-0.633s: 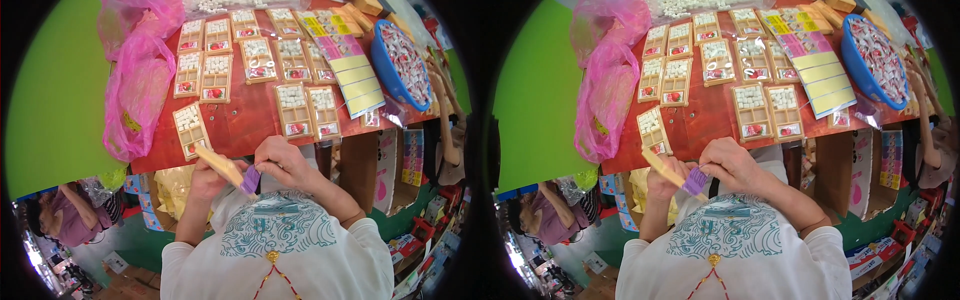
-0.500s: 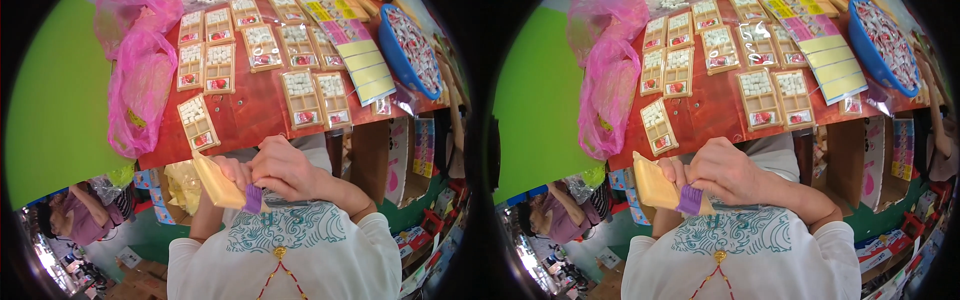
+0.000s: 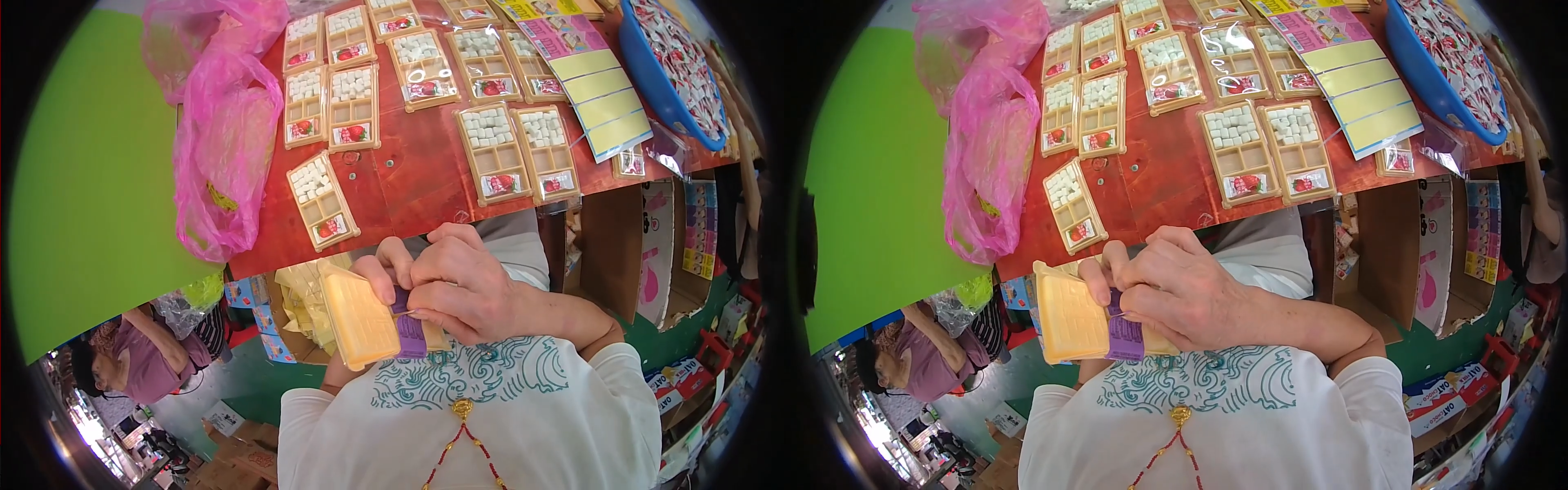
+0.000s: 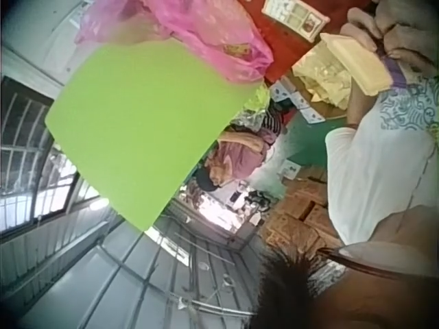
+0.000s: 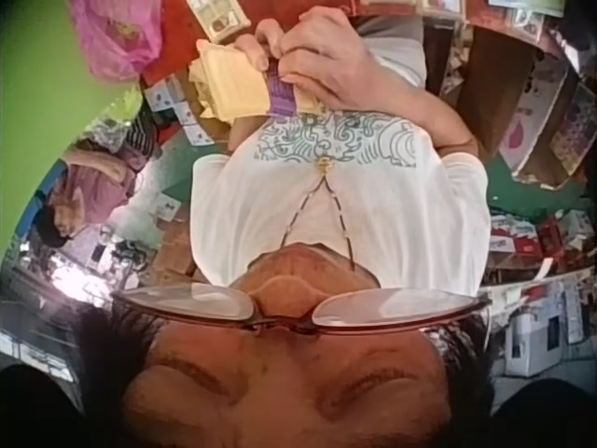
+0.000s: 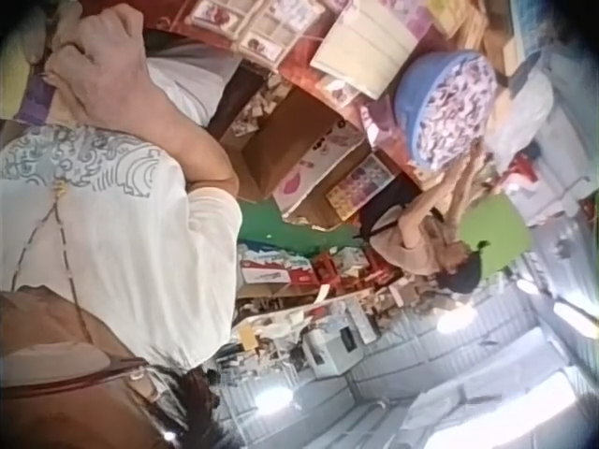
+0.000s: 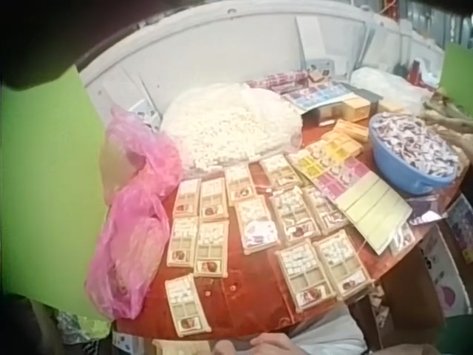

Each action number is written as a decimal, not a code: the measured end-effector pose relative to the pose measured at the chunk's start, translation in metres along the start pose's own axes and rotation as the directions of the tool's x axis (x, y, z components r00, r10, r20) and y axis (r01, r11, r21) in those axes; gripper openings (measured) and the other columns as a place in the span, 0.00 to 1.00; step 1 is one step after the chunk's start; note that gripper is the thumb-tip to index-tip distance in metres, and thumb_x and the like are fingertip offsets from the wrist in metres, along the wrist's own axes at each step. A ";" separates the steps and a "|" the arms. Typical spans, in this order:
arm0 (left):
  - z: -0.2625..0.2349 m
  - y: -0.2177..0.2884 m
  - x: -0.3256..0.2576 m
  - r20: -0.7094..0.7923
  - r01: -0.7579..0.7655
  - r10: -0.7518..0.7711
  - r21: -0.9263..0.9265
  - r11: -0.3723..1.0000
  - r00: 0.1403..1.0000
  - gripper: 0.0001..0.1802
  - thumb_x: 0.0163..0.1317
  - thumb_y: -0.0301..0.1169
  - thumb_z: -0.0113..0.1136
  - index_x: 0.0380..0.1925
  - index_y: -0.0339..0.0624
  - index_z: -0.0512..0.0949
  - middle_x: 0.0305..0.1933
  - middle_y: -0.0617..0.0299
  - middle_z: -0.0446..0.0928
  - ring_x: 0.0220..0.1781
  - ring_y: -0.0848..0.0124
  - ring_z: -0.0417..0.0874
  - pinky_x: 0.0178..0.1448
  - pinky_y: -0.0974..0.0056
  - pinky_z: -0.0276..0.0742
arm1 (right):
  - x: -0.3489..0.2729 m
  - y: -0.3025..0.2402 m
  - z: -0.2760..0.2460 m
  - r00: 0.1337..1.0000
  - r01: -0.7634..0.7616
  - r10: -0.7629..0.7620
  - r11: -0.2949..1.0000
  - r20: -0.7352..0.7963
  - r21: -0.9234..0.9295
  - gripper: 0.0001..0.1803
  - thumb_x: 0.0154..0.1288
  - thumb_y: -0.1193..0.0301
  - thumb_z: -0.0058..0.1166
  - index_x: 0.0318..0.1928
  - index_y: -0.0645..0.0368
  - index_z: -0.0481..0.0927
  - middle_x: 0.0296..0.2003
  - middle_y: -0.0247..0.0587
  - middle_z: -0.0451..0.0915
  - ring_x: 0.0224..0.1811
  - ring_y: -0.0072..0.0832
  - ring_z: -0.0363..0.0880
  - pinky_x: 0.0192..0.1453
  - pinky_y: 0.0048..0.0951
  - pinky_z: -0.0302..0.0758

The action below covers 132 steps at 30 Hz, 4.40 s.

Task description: Packaging small white blocks into plastic trays and applying decorative paper labels.

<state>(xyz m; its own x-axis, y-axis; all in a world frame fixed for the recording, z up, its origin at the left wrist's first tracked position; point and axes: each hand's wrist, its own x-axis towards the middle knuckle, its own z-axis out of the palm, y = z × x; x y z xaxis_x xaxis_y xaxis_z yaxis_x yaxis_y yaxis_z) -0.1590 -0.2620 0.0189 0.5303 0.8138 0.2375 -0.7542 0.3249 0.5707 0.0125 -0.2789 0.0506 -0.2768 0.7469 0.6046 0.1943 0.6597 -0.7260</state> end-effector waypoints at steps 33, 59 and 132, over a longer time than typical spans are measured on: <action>0.024 -0.020 0.021 -0.634 0.186 -0.100 0.070 0.980 0.767 0.37 0.73 0.56 0.35 0.75 0.60 0.38 0.70 0.51 0.58 0.62 0.55 0.72 0.63 0.49 0.71 | 0.003 0.018 0.009 0.935 -0.338 0.349 0.929 0.055 -0.148 0.25 0.48 0.58 0.69 0.44 0.57 0.77 0.64 0.51 0.63 0.67 0.49 0.60 0.67 0.54 0.53; 0.002 -0.014 -0.003 -0.539 0.146 -0.128 -0.008 0.989 0.833 0.27 0.69 0.28 0.47 0.67 0.36 0.57 0.61 0.51 0.70 0.63 0.62 0.74 0.66 0.55 0.70 | -0.013 0.052 0.013 0.555 -0.727 0.821 0.399 0.135 0.560 0.19 0.64 0.68 0.58 0.53 0.63 0.73 0.43 0.34 0.74 0.39 0.18 0.72 0.44 0.24 0.73; -0.118 0.065 -0.024 -0.311 0.568 0.580 0.752 -0.334 0.753 0.28 0.65 0.35 0.52 0.64 0.37 0.65 0.69 0.47 0.63 0.73 0.53 0.57 0.74 0.47 0.48 | 0.025 0.046 0.031 0.967 -0.225 0.253 0.899 0.025 -0.376 0.20 0.62 0.74 0.57 0.55 0.60 0.76 0.54 0.48 0.75 0.56 0.45 0.72 0.60 0.38 0.69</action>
<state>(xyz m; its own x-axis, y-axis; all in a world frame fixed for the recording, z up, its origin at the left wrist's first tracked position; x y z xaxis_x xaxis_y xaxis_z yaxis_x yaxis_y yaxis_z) -0.2665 -0.2035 -0.0420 -0.1582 0.9511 0.2652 0.8444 -0.0089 0.5356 -0.0150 -0.2323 0.0222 -0.2423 0.8870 0.3931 0.5910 0.4563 -0.6652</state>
